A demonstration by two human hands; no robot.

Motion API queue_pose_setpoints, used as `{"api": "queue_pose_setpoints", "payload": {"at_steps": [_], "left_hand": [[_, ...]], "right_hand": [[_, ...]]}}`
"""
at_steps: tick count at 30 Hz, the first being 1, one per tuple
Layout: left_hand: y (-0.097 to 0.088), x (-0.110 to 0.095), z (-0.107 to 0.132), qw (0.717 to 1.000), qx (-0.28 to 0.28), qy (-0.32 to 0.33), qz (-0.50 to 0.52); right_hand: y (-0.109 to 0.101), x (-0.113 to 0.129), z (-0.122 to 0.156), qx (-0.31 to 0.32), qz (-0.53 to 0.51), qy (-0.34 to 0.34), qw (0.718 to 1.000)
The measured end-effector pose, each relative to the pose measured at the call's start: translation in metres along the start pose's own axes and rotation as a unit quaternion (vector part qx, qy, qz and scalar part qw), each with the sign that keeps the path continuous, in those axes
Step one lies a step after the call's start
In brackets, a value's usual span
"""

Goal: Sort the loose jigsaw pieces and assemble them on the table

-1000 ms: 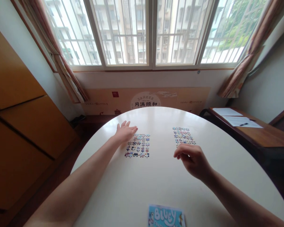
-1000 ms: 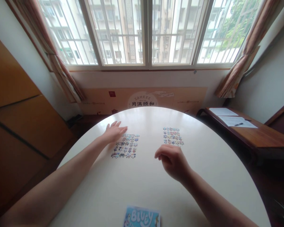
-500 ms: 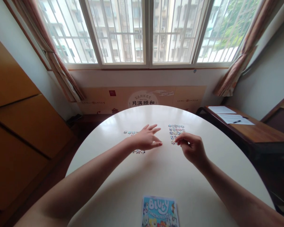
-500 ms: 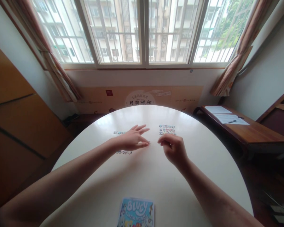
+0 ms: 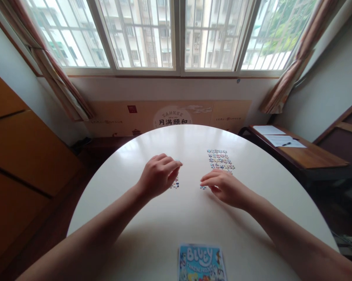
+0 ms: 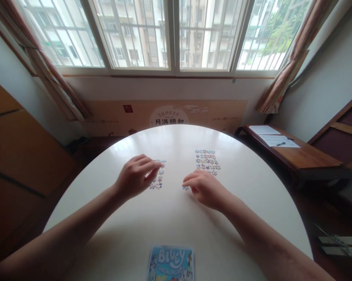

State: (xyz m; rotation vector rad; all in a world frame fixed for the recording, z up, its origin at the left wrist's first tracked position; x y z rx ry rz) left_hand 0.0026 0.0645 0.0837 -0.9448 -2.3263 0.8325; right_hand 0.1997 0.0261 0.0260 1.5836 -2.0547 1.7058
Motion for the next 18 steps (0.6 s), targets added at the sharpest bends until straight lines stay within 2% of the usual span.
{"api": "queue_pose_setpoints", "payload": {"at_steps": [4, 7, 12, 15, 18], "left_hand": [[-0.009, 0.028, 0.002, 0.996, -0.047, -0.073, -0.023], [-0.004, 0.039, 0.004, 0.993, -0.03, -0.11, -0.009], [0.006, 0.04, 0.008, 0.99, 0.013, -0.141, 0.015], [0.008, 0.041, 0.01, 0.986, 0.018, -0.165, 0.013], [0.012, 0.036, 0.012, 0.988, 0.024, -0.15, 0.038]], "right_hand": [[0.004, -0.003, -0.002, 0.022, -0.01, 0.006, 1.0], [0.002, -0.008, -0.001, 0.014, 0.012, 0.033, 0.999], [-0.005, -0.015, 0.004, -0.013, 0.061, 0.071, 0.996], [-0.016, -0.018, 0.006, -0.058, 0.095, 0.086, 0.99], [-0.022, -0.018, 0.008, -0.075, 0.103, 0.091, 0.988]]}}
Point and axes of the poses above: each hand's wrist, its own z-axis away from the middle knuckle, its own y-axis out of the palm, x = y × z, the point moved 6 cm from there along -z, towards the middle knuckle, and after that the axes turned 14 degrees about -z, right-handed, at the moved point
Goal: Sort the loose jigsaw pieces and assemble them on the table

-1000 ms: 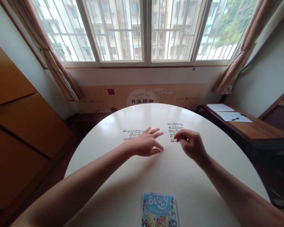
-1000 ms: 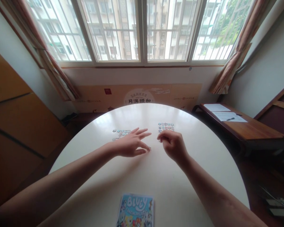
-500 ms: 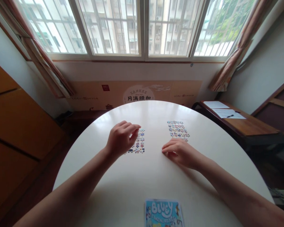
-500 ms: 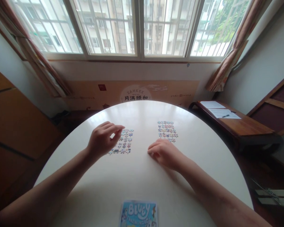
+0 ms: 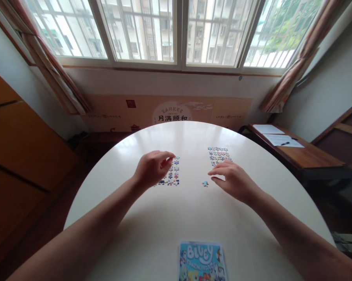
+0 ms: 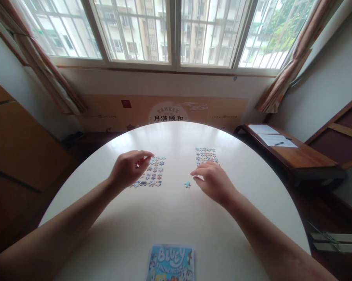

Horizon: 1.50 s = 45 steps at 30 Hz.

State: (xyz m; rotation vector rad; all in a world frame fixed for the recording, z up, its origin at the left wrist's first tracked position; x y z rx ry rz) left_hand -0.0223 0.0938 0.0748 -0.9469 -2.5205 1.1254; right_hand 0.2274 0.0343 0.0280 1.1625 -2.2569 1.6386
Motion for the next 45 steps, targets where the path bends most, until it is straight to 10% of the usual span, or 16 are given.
{"api": "queue_pose_setpoints", "payload": {"at_steps": [8, 25, 36, 45], "left_hand": [[0.002, -0.022, 0.004, 0.994, 0.018, 0.097, 0.044], [0.011, -0.03, 0.008, 0.991, 0.048, 0.1, 0.081], [-0.023, 0.053, -0.004, 0.98, -0.101, -0.172, -0.005], [0.007, 0.104, 0.008, 0.965, -0.039, -0.254, -0.048]], "right_hand": [[0.019, 0.004, 0.001, 0.09, -0.021, -0.017, 0.996], [-0.011, -0.013, 0.002, 0.007, 0.026, 0.045, 0.999], [0.016, -0.013, 0.004, 0.058, -0.011, 0.035, 0.998], [0.014, -0.014, 0.004, 0.042, -0.008, 0.026, 0.999]]}}
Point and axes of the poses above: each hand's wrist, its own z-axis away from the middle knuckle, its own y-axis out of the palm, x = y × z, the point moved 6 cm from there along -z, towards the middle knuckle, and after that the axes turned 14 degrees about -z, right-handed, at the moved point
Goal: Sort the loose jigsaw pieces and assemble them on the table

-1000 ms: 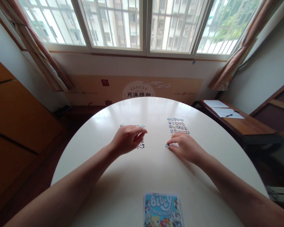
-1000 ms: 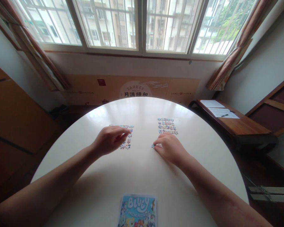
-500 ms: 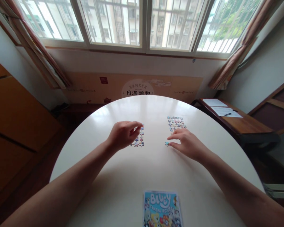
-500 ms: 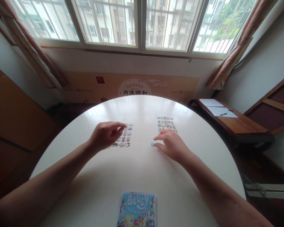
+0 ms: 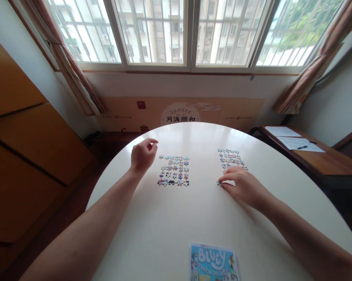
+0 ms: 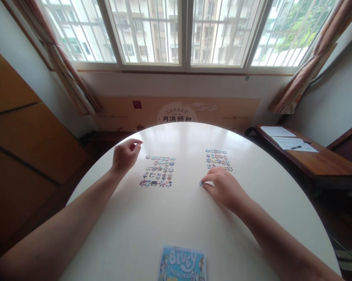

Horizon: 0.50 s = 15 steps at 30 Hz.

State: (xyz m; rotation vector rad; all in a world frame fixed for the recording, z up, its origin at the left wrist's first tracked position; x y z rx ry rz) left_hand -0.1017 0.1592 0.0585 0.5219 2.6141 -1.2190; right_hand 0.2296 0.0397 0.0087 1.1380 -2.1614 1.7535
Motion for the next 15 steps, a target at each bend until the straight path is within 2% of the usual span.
{"api": "queue_pose_setpoints", "payload": {"at_steps": [4, 8, 15], "left_hand": [[0.014, 0.012, -0.002, 0.999, 0.043, 0.007, -0.027], [0.019, 0.017, -0.003, 0.998, 0.041, 0.021, -0.038], [0.01, -0.002, 0.001, 0.996, 0.027, 0.08, 0.034]], "right_hand": [[-0.006, 0.005, 0.001, -0.024, -0.011, -0.003, 1.0], [-0.01, 0.01, 0.001, -0.054, -0.02, -0.001, 0.998], [-0.013, 0.02, 0.002, -0.075, -0.069, -0.036, 0.994]]}}
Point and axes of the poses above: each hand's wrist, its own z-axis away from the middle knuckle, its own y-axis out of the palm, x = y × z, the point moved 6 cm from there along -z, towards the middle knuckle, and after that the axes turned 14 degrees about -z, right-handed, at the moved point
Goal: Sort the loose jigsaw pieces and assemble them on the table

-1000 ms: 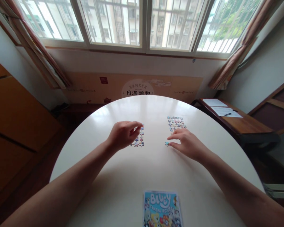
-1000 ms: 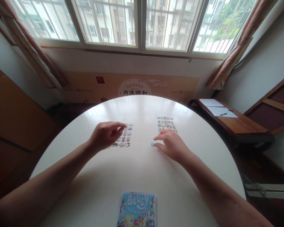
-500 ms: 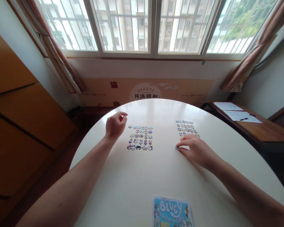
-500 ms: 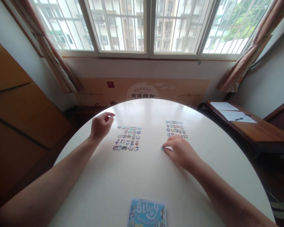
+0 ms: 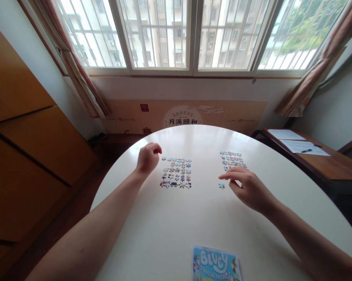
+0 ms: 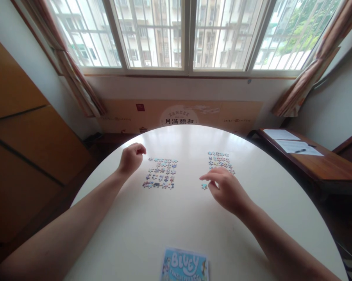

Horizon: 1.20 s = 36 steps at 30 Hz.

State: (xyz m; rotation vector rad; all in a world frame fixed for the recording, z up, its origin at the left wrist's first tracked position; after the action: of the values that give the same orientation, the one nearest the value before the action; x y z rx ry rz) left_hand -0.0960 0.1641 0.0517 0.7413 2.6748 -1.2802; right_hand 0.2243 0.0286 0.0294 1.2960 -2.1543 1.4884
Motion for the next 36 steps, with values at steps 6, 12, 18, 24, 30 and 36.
{"api": "queue_pose_setpoints", "payload": {"at_steps": [6, 12, 18, 24, 30, 36], "left_hand": [[-0.002, -0.005, 0.0, 1.0, 0.012, -0.009, 0.025], [0.016, 0.002, 0.003, 0.979, 0.147, 0.008, -0.143], [0.027, 0.011, 0.009, 0.938, 0.288, -0.021, -0.193], [0.019, 0.008, 0.012, 0.904, 0.381, 0.014, -0.192], [0.017, -0.007, 0.016, 0.902, 0.395, 0.051, -0.166], [0.021, -0.01, 0.017, 0.907, 0.388, 0.059, -0.152]], "right_hand": [[-0.003, 0.003, 0.001, -0.026, -0.049, -0.017, 0.998], [-0.001, 0.001, 0.002, -0.014, -0.054, -0.03, 0.998], [0.006, 0.003, 0.003, 0.022, -0.048, -0.018, 0.998], [0.008, 0.005, 0.003, 0.036, -0.048, -0.013, 0.998], [0.008, 0.006, 0.003, 0.04, -0.044, -0.013, 0.998], [0.008, 0.01, 0.002, 0.041, -0.039, -0.017, 0.998]]}}
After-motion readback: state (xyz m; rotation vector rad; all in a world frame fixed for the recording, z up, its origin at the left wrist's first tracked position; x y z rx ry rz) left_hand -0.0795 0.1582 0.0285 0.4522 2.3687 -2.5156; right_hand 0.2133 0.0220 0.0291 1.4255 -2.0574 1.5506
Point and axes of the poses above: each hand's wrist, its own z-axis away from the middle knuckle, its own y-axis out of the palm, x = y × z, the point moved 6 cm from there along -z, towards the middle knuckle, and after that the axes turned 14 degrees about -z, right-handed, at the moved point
